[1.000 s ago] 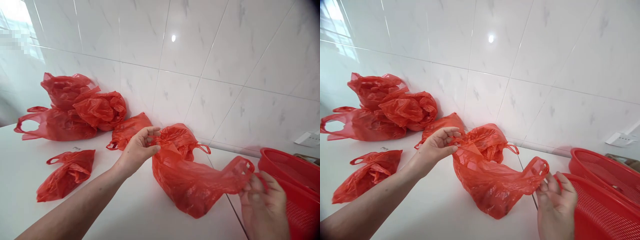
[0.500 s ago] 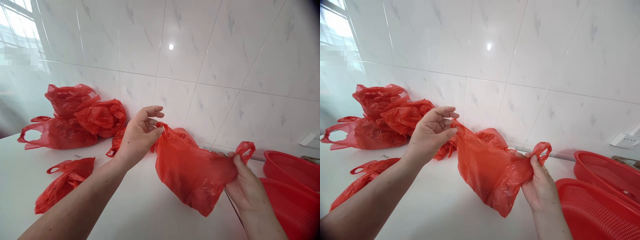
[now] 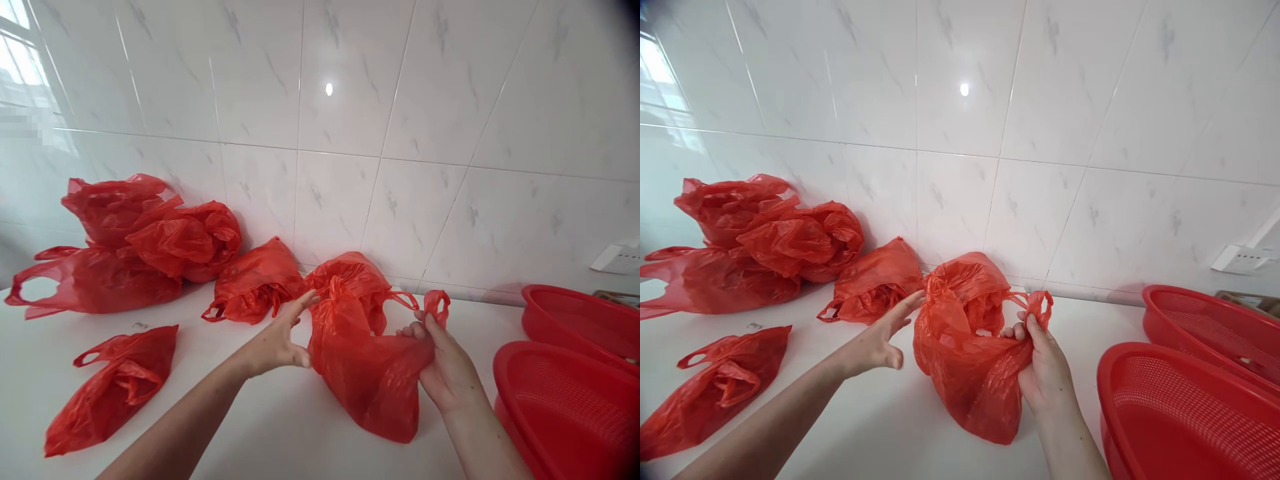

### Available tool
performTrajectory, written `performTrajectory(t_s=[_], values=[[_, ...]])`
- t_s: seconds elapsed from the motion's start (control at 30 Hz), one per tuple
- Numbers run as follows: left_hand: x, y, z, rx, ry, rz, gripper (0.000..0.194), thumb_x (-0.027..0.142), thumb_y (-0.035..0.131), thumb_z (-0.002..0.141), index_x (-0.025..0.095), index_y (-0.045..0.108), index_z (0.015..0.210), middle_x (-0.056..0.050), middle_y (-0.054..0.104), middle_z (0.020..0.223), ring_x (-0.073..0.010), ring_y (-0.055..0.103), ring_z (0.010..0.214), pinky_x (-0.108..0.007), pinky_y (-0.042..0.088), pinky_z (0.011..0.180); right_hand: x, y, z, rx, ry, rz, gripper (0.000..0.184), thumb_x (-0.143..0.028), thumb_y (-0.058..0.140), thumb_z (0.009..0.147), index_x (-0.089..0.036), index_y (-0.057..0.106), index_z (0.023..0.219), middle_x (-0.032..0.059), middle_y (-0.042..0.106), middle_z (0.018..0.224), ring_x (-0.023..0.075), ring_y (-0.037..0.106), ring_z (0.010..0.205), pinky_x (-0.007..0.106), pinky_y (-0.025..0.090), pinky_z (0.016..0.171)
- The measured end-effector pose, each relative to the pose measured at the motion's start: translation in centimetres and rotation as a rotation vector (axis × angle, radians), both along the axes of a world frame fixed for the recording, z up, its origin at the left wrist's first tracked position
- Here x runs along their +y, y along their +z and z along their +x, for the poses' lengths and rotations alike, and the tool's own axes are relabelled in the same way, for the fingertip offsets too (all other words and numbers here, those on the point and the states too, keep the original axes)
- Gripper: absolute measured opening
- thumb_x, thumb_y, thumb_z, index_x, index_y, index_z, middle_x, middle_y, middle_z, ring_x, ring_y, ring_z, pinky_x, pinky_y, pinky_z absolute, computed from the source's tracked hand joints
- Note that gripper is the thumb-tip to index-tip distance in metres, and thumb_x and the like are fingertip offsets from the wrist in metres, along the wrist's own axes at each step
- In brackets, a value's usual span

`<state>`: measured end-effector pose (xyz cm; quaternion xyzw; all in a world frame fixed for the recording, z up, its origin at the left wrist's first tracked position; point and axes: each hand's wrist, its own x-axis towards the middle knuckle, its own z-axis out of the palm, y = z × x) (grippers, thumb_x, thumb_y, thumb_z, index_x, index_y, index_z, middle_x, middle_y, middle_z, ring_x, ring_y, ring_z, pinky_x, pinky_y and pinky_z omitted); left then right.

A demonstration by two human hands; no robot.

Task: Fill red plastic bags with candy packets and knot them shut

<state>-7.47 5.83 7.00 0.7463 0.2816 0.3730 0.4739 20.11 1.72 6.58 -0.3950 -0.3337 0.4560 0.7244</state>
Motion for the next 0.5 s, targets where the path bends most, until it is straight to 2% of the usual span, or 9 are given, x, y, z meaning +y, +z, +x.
performTrajectory(t_s=[0.03, 0.1, 0.13, 0.2, 0.27, 0.37, 0.43, 0.5], values=[[-0.2, -0.1, 0.8, 0.002, 0.014, -0.003, 0.11, 0.058, 0.08, 0.052, 0.03, 0.028, 0.145, -0.013, 0.032, 0.15, -0.0344, 0.025, 0.139, -0.051, 0.026, 0.109, 0.0, 0.1, -0.2, 0.08, 0.019, -0.041, 0.022, -0.043, 0.068, 0.075, -0.023, 0.06, 0.08, -0.0073, 0.044, 0.055, 0.0128, 0.056, 0.059, 0.031, 0.055, 0.063], [-0.6, 0.1, 2.8, -0.045, -0.005, -0.066, 0.103, 0.045, 0.085, 0.05, 0.027, 0.038, 0.141, -0.014, 0.049, 0.138, -0.0352, 0.04, 0.13, -0.048, 0.036, 0.104, -0.1, 0.4, -0.8, 0.227, 0.075, -0.129, 0.024, -0.042, 0.071, 0.072, -0.023, 0.059, 0.081, -0.0084, 0.041, 0.054, 0.0105, 0.053, 0.058, 0.026, 0.053, 0.06], [-0.8, 0.2, 3.8, -0.078, -0.046, -0.132, 0.093, 0.042, 0.085, 0.053, 0.025, 0.045, 0.136, -0.013, 0.057, 0.129, -0.0348, 0.05, 0.122, -0.046, 0.041, 0.098, -0.3, 0.6, -1.1, 0.248, 0.093, -0.135, 0.024, -0.042, 0.072, 0.072, -0.023, 0.06, 0.081, -0.0087, 0.039, 0.054, 0.0096, 0.052, 0.057, 0.024, 0.052, 0.058], [-1.1, 0.4, 5.5, -0.157, -0.135, -0.297, 0.061, 0.04, 0.079, 0.065, 0.019, 0.061, 0.119, -0.012, 0.068, 0.107, -0.0314, 0.063, 0.103, -0.041, 0.048, 0.088, -0.6, 1.0, -1.4, 0.235, 0.134, -0.109, 0.025, -0.043, 0.072, 0.073, -0.023, 0.06, 0.082, -0.0094, 0.035, 0.052, 0.0077, 0.047, 0.054, 0.022, 0.05, 0.058], [-1.2, 0.2, 6.6, -0.279, -0.158, -0.456, 0.035, 0.041, 0.069, 0.076, 0.015, 0.067, 0.1, -0.011, 0.071, 0.095, -0.027, 0.067, 0.092, -0.037, 0.05, 0.082, -1.1, 1.3, -1.6, 0.208, 0.173, -0.056, 0.03, -0.053, 0.066, 0.075, -0.024, 0.06, 0.082, -0.0097, 0.03, 0.049, 0.0065, 0.039, 0.048, 0.021, 0.047, 0.056], [-1.1, -0.6, 7.0, -0.52, -0.054, -0.62, 0.024, 0.038, 0.065, 0.081, 0.017, 0.066, 0.094, -0.008, 0.071, 0.095, -0.0231, 0.067, 0.09, -0.033, 0.05, 0.081, -1.8, 1.4, -1.8, 0.136, 0.26, 0.006, 0.058, -0.076, 0.041, 0.076, -0.022, 0.063, 0.083, -0.0079, 0.029, 0.048, 0.0079, 0.031, 0.044, 0.022, 0.04, 0.048], [-1.0, -1.5, 7.0, -0.641, 0.002, -0.697, 0.022, 0.035, 0.066, 0.08, 0.02, 0.064, 0.097, -0.007, 0.071, 0.098, -0.0221, 0.067, 0.092, -0.032, 0.051, 0.081, -2.1, 1.1, -2.0, 0.052, 0.331, 0.005, 0.068, -0.079, 0.031, 0.077, -0.02, 0.065, 0.083, -0.006, 0.031, 0.047, 0.0096, 0.031, 0.045, 0.024, 0.038, 0.047], [-1.0, -2.3, 7.0, -0.711, 0.03, -0.759, 0.021, 0.033, 0.066, 0.081, 0.021, 0.064, 0.098, -0.006, 0.071, 0.099, -0.0218, 0.067, 0.093, -0.033, 0.051, 0.083, -2.1, 0.6, -2.3, -0.064, 0.362, -0.034, 0.061, -0.071, 0.037, 0.082, -0.018, 0.067, 0.084, -0.006, 0.03, 0.046, 0.0101, 0.031, 0.045, 0.026, 0.037, 0.049]])
